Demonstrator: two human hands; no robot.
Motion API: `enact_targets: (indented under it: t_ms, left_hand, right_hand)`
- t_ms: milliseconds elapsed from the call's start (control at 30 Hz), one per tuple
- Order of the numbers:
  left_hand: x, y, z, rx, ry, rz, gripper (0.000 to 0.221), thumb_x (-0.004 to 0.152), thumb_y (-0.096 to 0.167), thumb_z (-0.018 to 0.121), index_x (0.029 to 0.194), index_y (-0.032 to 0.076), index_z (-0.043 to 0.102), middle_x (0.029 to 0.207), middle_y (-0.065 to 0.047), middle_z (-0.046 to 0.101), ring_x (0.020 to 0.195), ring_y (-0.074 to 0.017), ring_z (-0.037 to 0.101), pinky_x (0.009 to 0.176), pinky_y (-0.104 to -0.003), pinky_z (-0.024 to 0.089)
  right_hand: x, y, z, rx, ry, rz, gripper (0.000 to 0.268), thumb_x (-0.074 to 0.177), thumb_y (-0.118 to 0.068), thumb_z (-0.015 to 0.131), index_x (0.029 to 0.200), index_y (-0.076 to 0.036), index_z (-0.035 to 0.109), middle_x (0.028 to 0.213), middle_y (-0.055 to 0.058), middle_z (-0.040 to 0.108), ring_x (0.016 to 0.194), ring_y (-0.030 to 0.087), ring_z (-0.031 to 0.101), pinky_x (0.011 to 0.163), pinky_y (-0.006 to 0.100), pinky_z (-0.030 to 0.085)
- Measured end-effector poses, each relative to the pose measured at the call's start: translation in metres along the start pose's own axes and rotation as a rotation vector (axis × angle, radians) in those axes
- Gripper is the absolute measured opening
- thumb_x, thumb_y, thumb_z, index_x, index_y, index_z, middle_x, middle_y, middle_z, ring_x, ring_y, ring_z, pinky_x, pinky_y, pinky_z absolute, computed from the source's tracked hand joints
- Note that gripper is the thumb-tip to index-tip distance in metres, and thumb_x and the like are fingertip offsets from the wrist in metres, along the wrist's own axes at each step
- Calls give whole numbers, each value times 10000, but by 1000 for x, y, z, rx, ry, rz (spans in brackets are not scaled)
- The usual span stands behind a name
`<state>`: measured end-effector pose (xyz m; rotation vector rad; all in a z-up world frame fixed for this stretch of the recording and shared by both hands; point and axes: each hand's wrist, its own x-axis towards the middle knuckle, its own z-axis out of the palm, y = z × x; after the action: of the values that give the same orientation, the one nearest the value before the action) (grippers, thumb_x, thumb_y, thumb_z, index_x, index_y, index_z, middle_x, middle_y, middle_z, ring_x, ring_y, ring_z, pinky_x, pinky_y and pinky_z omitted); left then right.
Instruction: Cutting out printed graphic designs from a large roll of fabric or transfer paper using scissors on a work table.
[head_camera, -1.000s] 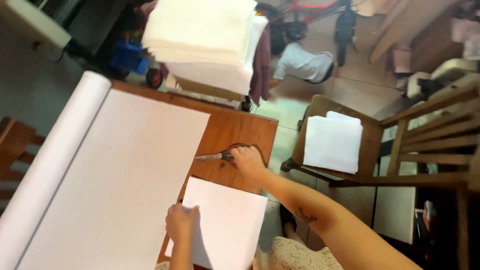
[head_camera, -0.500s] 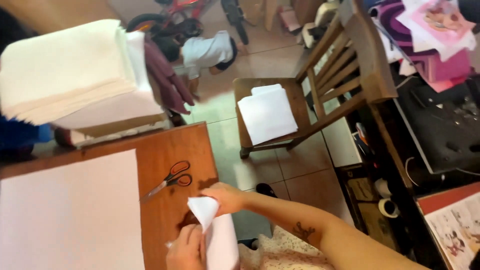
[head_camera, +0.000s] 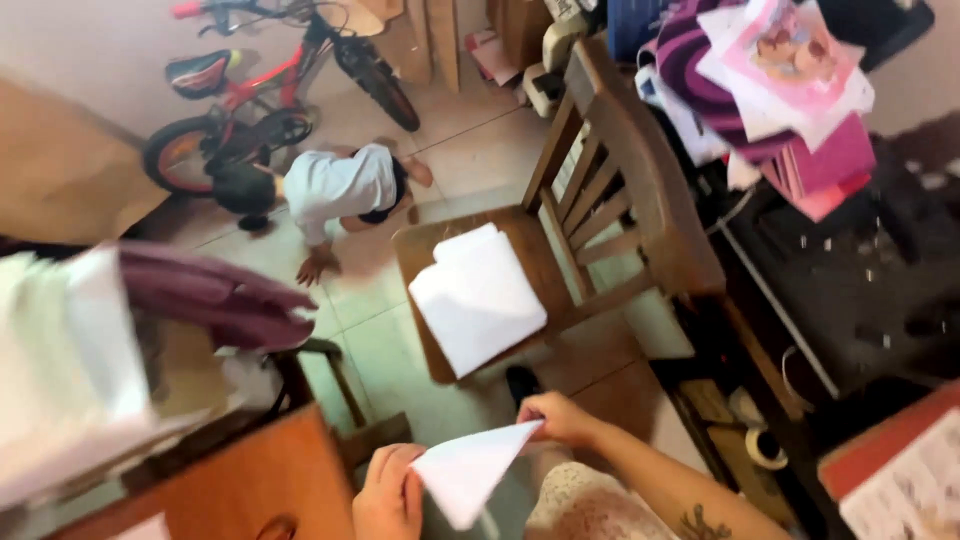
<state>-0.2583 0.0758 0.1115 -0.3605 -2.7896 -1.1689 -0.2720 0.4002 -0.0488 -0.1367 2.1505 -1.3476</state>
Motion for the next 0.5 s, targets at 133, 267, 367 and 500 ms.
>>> enact_targets:
  t_ms: [133, 267, 367, 500]
  left_hand:
    - [81, -44, 71, -19, -41, -123, 253, 879, 223, 562, 1070, 260, 723, 1057, 98, 702, 928, -120, 706, 693, -274, 554]
    - [175, -77, 127, 107, -345, -156, 297, 834, 171, 579, 1091, 270, 690, 1088, 28, 683, 932, -263, 687, 729, -428, 545]
    - [259, -107, 175, 216, -421, -116, 237, 882, 225, 595, 1109, 250, 659, 1088, -51, 665, 950, -350, 666, 736, -511, 533]
    - [322, -118, 228, 545, -395, -235, 612, 800, 273, 814, 1349, 83, 619, 1433, -204, 573, 1152, -423, 670, 908, -556, 572]
  right_hand:
    - [23, 31, -66, 274, 63, 212, 147, 758, -154, 876, 821, -161, 743, 799, -85, 701, 775, 29, 597, 704, 225, 467]
    - [58, 65, -100, 501, 19, 379, 231, 782, -143, 849, 1000, -107, 782, 923, -31, 754, 858, 76, 667, 764, 249, 538]
    - [116, 117, -106, 545, 74, 309, 191, 801, -127, 829, 984, -113, 780, 931, -24, 762, 846, 85, 675, 724, 273, 559]
    - [223, 255, -76, 128, 214, 367, 721, 813, -410, 842, 1306, 80, 652, 1235, 260, 699, 1224, 386, 646, 1013, 447, 530]
